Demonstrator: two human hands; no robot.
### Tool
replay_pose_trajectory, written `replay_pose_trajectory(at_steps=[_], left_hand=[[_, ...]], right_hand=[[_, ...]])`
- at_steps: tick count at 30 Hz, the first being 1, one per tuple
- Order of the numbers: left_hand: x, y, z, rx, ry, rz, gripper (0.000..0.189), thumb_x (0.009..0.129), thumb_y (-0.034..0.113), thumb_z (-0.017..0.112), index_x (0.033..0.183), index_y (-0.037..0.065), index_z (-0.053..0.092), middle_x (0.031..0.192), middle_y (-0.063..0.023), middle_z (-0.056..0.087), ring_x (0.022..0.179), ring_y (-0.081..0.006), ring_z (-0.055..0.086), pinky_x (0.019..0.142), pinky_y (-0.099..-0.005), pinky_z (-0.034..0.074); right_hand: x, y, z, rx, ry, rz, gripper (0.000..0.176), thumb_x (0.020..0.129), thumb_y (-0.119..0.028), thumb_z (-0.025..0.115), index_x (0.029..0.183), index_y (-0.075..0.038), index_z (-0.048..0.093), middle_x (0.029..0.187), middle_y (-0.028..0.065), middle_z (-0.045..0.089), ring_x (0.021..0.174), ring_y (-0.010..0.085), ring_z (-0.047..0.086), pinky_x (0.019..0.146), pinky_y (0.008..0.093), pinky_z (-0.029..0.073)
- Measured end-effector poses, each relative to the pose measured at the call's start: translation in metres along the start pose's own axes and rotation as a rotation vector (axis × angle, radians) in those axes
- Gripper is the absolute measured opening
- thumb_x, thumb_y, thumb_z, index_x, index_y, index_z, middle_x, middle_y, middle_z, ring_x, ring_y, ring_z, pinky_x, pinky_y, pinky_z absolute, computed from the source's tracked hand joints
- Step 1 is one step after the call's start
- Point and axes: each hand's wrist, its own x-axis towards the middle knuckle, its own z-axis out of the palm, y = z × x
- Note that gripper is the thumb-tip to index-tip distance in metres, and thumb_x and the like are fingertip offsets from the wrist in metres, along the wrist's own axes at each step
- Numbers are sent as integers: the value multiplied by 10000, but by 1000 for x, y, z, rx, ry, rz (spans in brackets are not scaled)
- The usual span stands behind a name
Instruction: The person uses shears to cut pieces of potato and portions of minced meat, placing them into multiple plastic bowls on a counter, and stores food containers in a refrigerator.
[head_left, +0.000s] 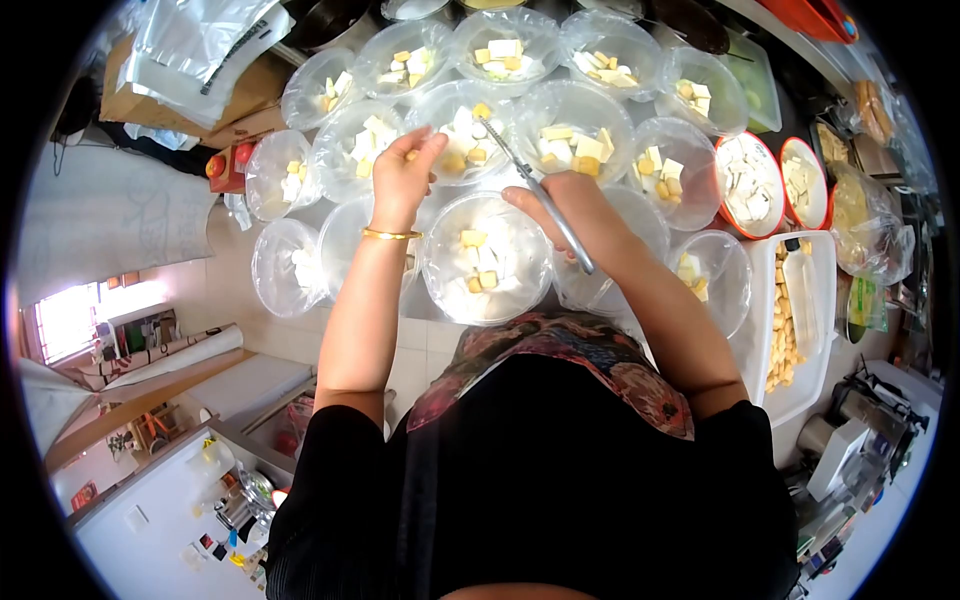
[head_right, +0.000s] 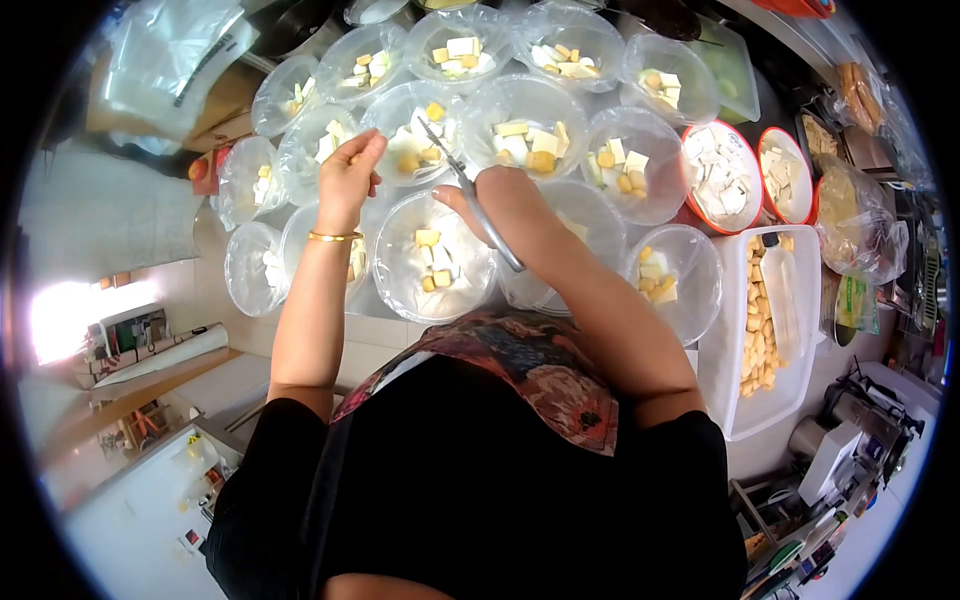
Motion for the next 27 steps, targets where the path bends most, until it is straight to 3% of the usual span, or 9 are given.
replay_pose_trajectory(at_steps=[2, 5, 8, 11, 14, 17, 20, 27], left_hand=[[3, -3, -1, -195, -119, -33, 410, 865, 216, 559, 1155, -61, 473, 901, -71, 543, 604, -144, 549, 586, -228, 499], [-12, 14, 15, -552, -174, -167, 388, 875, 142, 524, 1167, -93, 424, 908, -97, 531, 707, -170, 574, 710, -259, 524], [-20, 16, 22, -520, -195, -17, 388, 868, 66, 494, 1191, -116, 379, 947, -135, 546, 857, -213, 583, 838, -294, 505], [-24, 34, 23, -562, -231, -45, 376, 859, 19, 484, 1197, -114, 388, 1022, -175, 546, 964, -241, 570, 893, -298, 479], [-14, 36, 25, -738, -334, -1, 336, 858, 5, 478, 1167, -114, 423, 1085, -185, 538, 986, -252, 568, 896, -303, 479], [-13, 48, 36, -962, -333, -2, 298, 831, -13, 512, 1113, -99, 468, 1019, -168, 572, 952, -259, 581, 885, -329, 482], [-11, 50, 48, -795, -260, 127, 286, 827, 0, 523, 1094, -94, 484, 1020, -162, 574, 947, -250, 584, 886, -333, 481], [-2, 58, 53, -795, -259, 61, 277, 824, -22, 520, 1087, -104, 489, 1021, -171, 580, 946, -235, 585, 874, -315, 490]], right_hand=[[-6, 2, -9, 24, 19, -1, 570, 817, -479, 529, 650, 63, 582, 627, 234, 565, 632, 357, 581, 624, 393, 452], [-12, 10, -7, 48, 31, -32, 521, 817, -452, 544, 700, 55, 567, 671, 234, 575, 668, 356, 585, 638, 392, 449], [-15, 17, -4, 75, 64, -112, 471, 821, -420, 555, 754, 46, 540, 721, 232, 582, 709, 360, 585, 650, 394, 446], [-16, 19, -4, 104, 85, -155, 447, 827, -398, 557, 804, 46, 509, 746, 230, 584, 728, 368, 584, 655, 397, 444], [-15, 15, -8, 105, 98, -149, 437, 832, -395, 556, 836, 40, 509, 752, 220, 585, 727, 355, 584, 660, 386, 443], [-14, 11, -14, 65, 101, -147, 419, 842, -385, 553, 886, 30, 515, 780, 206, 589, 742, 333, 585, 676, 367, 440], [-11, 6, -18, 28, 117, -148, 453, 843, -405, 548, 892, 43, 509, 781, 216, 583, 752, 343, 584, 684, 379, 438], [-3, 5, -27, -1, 127, -147, 630, 782, -521, 568, 911, 91, 497, 837, 240, 585, 826, 359, 585, 718, 390, 448]])
